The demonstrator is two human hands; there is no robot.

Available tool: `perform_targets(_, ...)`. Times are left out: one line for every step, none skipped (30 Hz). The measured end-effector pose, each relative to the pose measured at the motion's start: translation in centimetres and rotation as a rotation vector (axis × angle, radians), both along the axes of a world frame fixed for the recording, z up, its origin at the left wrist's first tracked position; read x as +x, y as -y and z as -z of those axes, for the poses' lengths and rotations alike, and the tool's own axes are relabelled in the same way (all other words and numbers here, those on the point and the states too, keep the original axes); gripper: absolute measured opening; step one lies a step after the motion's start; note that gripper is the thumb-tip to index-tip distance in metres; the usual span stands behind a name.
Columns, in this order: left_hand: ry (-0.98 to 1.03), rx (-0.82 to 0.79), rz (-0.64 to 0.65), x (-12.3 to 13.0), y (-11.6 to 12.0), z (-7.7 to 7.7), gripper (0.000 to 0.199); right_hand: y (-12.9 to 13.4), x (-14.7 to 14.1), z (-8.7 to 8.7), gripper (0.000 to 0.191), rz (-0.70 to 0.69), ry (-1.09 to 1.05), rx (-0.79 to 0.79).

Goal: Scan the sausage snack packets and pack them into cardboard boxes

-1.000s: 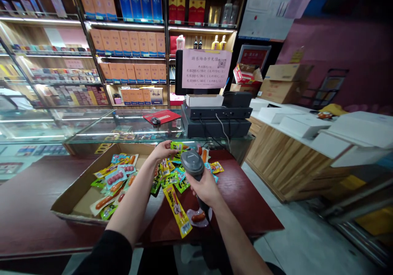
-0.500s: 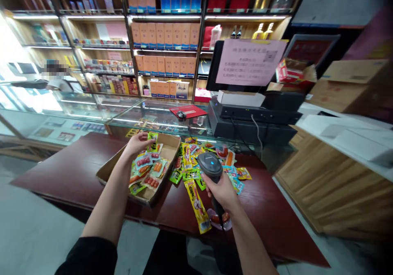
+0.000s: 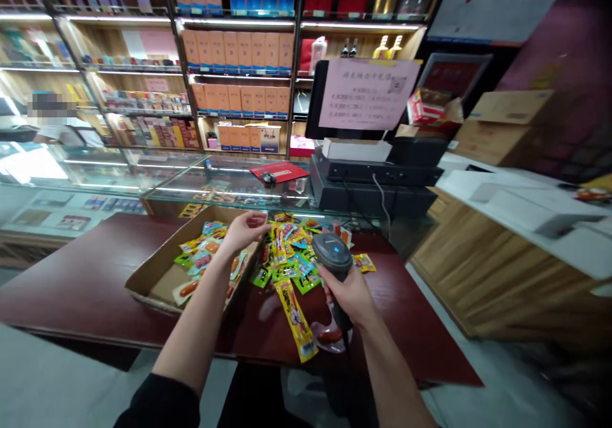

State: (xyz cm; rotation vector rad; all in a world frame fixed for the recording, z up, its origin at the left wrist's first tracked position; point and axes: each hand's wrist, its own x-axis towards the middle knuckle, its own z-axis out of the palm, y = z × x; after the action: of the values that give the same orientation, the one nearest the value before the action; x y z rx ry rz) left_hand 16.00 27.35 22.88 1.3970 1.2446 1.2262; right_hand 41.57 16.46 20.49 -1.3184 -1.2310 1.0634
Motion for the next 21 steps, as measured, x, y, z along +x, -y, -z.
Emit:
perform_targets(-0.021, -0.009, 0.046, 2.1, -0.5, 0.5, 0.061, 0.3, 0.8, -0.2, 0.036, 0.028, -0.004, 0.002)
perform_targets(-0.048, -0.017, 0.093, 4.1, -1.1, 1.0, 0.058, 0.7, 1.7, -0.4, 0.035, 0.059, 0.000, 0.009)
perform_targets(-0.078, -0.024, 0.130, 6.2, -1.6, 1.5, 0.055, 1.1, 2.6, -0.7, 0.034, 0.090, 0.011, 0.019)
perform_targets(-0.111, -0.022, 0.166, 8.2, -2.2, 2.0, 0.052, 1.6, 3.5, -0.8, 0.032, 0.122, 0.026, 0.033)
perform_targets(-0.148, -0.018, 0.205, 10.1, -2.7, 2.6, 0.048, 2.1, 4.4, -1.0, 0.031, 0.153, 0.040, 0.048)
perform_targets(-0.189, -0.011, 0.249, 11.9, -3.1, 3.1, 0.045, 2.5, 5.3, -1.1, 0.031, 0.177, 0.052, 0.058)
perform_targets(-0.236, -0.003, 0.295, 13.6, -3.5, 3.5, 0.042, 3.0, 6.1, -1.1, 0.032, 0.196, 0.058, 0.062)
perform_targets(-0.292, 0.004, 0.338, 15.2, -3.8, 4.0, 0.040, 3.5, 6.9, -1.1, 0.032, 0.217, 0.058, 0.059)
perform_targets(-0.361, 0.014, 0.368, 16.6, -4.1, 4.4, 0.037, 3.9, 7.6, -1.0, 0.033, 0.237, 0.053, 0.051)
perform_targets(-0.450, 0.031, 0.385, 17.9, -4.3, 4.8, 0.036, 4.2, 8.2, -0.8, 0.032, 0.256, 0.047, 0.041)
perform_targets(-0.549, 0.053, 0.390, 19.0, -4.5, 5.2, 0.036, 4.6, 8.8, -0.6, 0.031, 0.274, 0.044, 0.031)
perform_targets(-0.645, 0.075, 0.387, 19.9, -4.6, 5.5, 0.037, 4.8, 9.2, -0.4, 0.031, 0.294, 0.042, 0.024)
perform_targets(-0.729, 0.093, 0.384, 20.7, -4.7, 5.8, 0.039, 5.1, 9.6, -0.2, 0.031, 0.313, 0.040, 0.017)
perform_targets(-0.793, 0.103, 0.386, 21.4, -4.7, 6.2, 0.041, 5.3, 10.0, 0.0, 0.031, 0.329, 0.038, 0.011)
perform_targets(-0.835, 0.103, 0.393, 21.9, -4.7, 6.5, 0.045, 5.4, 10.2, 0.2, 0.032, 0.339, 0.038, 0.007)
perform_targets(-0.860, 0.097, 0.402, 22.2, -4.7, 6.8, 0.048, 5.6, 10.5, 0.4, 0.032, 0.346, 0.035, 0.006)
perform_targets(-0.875, 0.094, 0.408, 22.5, -4.6, 7.0, 0.050, 5.7, 10.7, 0.5, 0.033, 0.346, 0.030, 0.007)
perform_targets(-0.892, 0.096, 0.412, 22.7, -4.5, 7.3, 0.051, 5.8, 10.8, 0.6, 0.033, 0.343, 0.024, 0.010)
perform_targets(-0.908, 0.104, 0.413, 22.9, -4.4, 7.5, 0.052, 5.9, 11.0, 0.7, 0.033, 0.339, 0.017, 0.018)
perform_targets(-0.922, 0.116, 0.411, 22.9, -4.3, 7.7, 0.051, 5.9, 11.1, 0.9, 0.033, 0.335, 0.011, 0.026)
perform_targets(-0.932, 0.130, 0.408, 23.0, -4.1, 7.9, 0.050, 5.9, 11.1, 1.0, 0.033, 0.329, 0.010, 0.031)
